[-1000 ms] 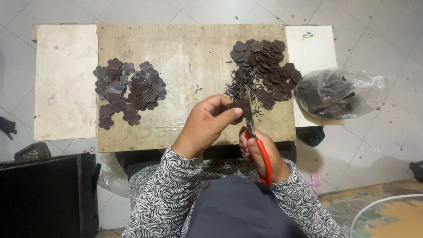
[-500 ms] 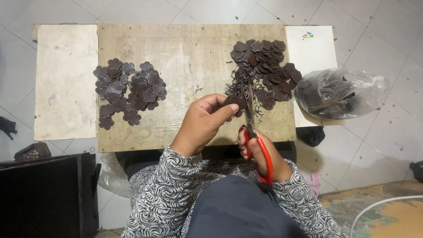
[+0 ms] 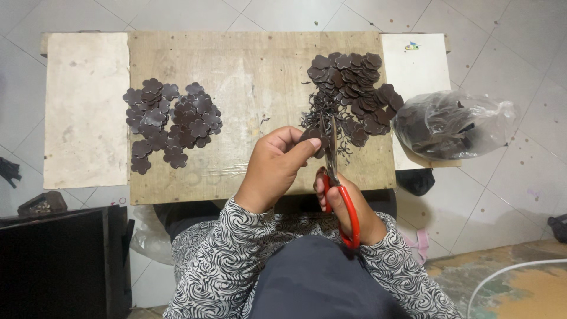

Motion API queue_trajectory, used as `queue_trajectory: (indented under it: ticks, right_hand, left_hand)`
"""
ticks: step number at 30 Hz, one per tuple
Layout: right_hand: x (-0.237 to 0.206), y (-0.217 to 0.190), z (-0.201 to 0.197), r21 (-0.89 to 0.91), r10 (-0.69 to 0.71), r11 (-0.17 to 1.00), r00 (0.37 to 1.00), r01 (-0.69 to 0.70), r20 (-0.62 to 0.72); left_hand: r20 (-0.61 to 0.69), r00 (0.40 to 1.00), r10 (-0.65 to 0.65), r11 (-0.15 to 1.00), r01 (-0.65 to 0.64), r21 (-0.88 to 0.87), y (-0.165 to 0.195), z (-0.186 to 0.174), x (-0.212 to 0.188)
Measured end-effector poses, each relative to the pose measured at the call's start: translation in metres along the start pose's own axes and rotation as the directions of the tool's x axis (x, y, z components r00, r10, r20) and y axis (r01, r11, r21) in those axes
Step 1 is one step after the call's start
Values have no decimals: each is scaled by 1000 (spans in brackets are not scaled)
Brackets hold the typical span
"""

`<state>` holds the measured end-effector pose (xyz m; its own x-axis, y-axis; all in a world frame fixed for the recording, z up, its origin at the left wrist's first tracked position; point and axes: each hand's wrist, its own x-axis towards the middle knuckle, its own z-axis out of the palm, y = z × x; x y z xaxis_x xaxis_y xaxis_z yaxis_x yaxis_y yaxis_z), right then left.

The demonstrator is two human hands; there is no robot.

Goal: The person trims the edges of dark brown flower-shaped leather pieces using red-handled scissors. They hold each piece in the left hand and cut small excess bits from the perimeter, then place the trimmed pieces into a growing pile on the left side of the table.

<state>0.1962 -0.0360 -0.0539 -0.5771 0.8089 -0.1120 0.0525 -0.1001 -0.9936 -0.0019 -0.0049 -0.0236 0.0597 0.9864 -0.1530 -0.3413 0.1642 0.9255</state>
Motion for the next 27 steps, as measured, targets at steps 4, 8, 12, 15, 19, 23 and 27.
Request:
queue_trajectory:
  ticks: [4, 8, 12, 15, 19, 23, 27]
  right_hand:
    - [1, -1, 1, 18, -4, 1000, 1000, 4, -15]
    - [1, -3, 2, 16, 0, 1000, 1000, 0, -18]
    - [1, -4, 5, 58, -17, 998, 1000, 18, -22]
    - [0, -3, 7, 113, -15, 993, 999, 18, -29]
    - [1, -2, 7, 194, 18, 981, 1000, -14, -19]
    - [2, -1, 5, 184, 14, 983, 1000, -11, -15]
    - [1, 1, 4, 173, 24, 985, 1000, -22, -13]
  left_hand:
    - [1, 1000, 8, 1000, -8, -8, -1, 2, 0]
    - [-8, 1000, -9, 1000, 9, -5, 1, 3, -1]
    - [-2, 1000, 3, 998, -3, -57, 2, 5, -2]
    - [-22, 1000, 5, 1000, -5, -6, 3, 7, -2]
    - [-25, 1000, -9, 1000, 9, 14, 2, 5, -2]
    - [-20, 1000, 0, 1000, 1, 24, 2, 2, -1]
    - [-13, 1000, -2, 1000, 2, 18, 1, 0, -1]
